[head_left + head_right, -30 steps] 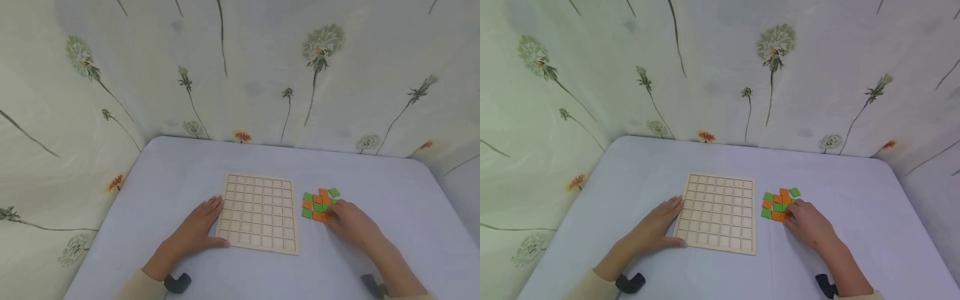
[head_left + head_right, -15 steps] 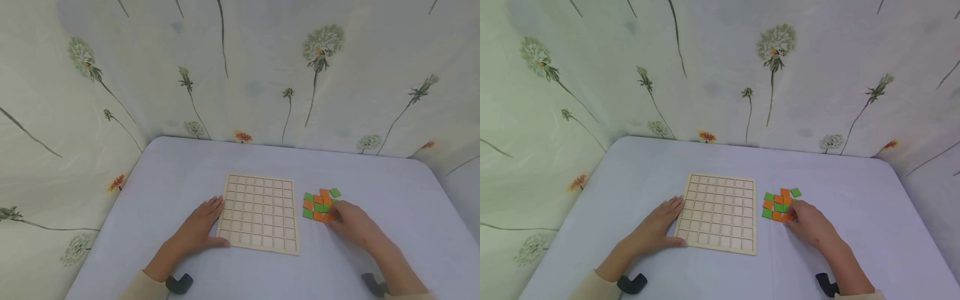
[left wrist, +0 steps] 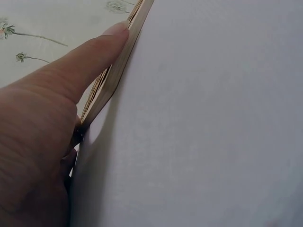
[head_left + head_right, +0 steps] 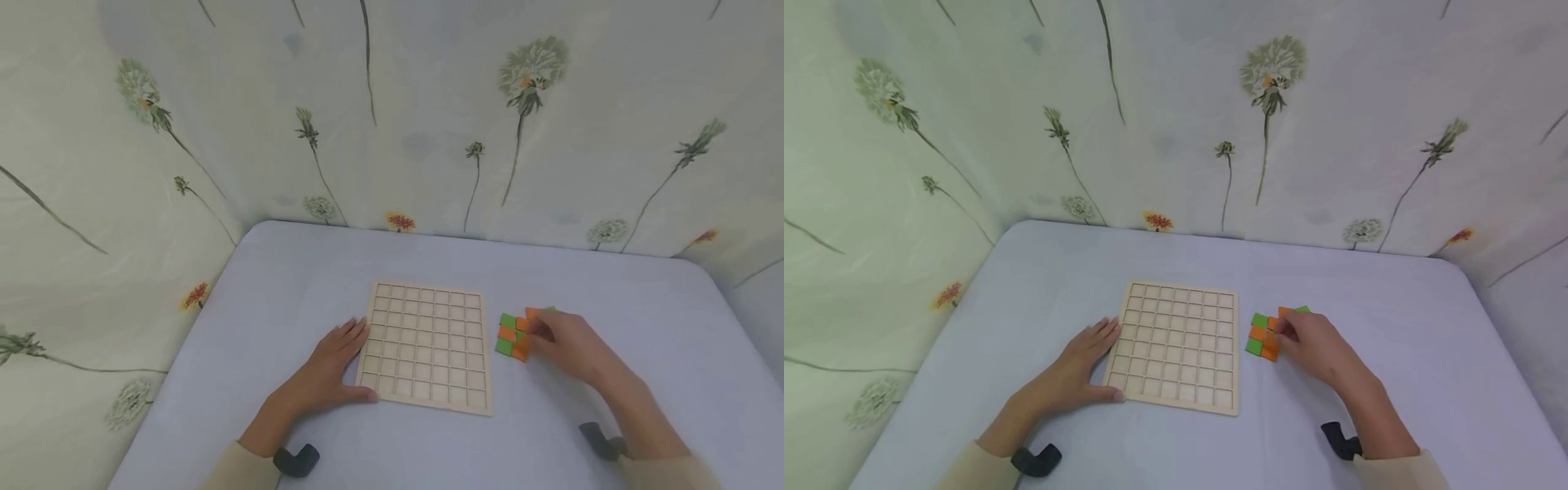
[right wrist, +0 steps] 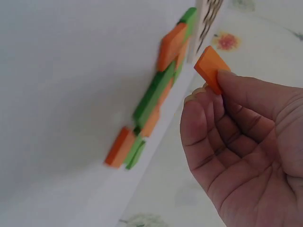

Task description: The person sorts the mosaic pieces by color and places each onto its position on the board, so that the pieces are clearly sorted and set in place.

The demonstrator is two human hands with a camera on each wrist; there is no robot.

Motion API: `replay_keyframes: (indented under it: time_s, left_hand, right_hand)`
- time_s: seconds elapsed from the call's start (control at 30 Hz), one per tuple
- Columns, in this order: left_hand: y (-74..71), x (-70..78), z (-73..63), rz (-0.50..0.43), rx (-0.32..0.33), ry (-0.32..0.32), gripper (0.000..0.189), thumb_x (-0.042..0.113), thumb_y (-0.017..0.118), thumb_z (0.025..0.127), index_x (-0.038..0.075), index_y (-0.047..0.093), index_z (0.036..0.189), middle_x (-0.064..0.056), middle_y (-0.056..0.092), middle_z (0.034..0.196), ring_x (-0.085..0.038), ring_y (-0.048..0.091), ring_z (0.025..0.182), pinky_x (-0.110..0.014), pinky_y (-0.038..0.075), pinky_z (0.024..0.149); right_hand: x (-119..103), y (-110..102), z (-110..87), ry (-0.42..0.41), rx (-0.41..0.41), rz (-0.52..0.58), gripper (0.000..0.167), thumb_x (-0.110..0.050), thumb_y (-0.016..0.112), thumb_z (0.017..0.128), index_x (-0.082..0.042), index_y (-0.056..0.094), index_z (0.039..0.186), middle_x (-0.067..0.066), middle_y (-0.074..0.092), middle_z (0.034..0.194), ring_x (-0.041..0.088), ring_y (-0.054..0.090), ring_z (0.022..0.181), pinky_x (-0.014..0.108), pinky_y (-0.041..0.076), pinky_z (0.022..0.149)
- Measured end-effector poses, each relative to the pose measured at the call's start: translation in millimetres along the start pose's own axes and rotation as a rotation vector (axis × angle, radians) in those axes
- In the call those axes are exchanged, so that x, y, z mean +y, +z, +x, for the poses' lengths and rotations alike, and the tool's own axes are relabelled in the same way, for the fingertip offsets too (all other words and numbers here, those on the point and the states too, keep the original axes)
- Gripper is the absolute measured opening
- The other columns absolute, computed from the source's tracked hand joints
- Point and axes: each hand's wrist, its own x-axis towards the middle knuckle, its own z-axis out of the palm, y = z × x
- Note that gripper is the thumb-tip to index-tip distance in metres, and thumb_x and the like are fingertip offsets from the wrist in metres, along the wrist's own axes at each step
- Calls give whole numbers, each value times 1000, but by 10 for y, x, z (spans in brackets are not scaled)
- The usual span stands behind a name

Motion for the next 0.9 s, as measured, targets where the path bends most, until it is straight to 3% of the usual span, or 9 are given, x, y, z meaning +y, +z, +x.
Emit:
replay_keyframes:
  time_s: [0.3,0.53,0.9]
  left_hand:
    - [22,-8,14,2,12,-7,119,70,79,81,11,23,167,-2,16,174,-19,8,161,-42,10,129]
    - [29,0,8,-8,34,-2,118,68,81,80,10,25,167,-2,17,174,-21,10,161,-42,11,129]
    - [75,-36,9,9,49,-9,119,72,79,78,13,26,167,1,18,173,-18,10,160,-41,12,129]
  right_hand:
    - [-378,-3,402,-39,-21,85,3,-13,69,100,-11,71,101,0,68,89,20,59,81,36,54,72]
    - [-580,177,763,-131,21,157,4,-13,69,101,-10,71,103,-1,70,95,20,63,90,39,55,81]
    - [-894,477,1246,-224,-39,187,7,-14,67,103,-9,70,100,1,70,93,19,62,87,39,54,80]
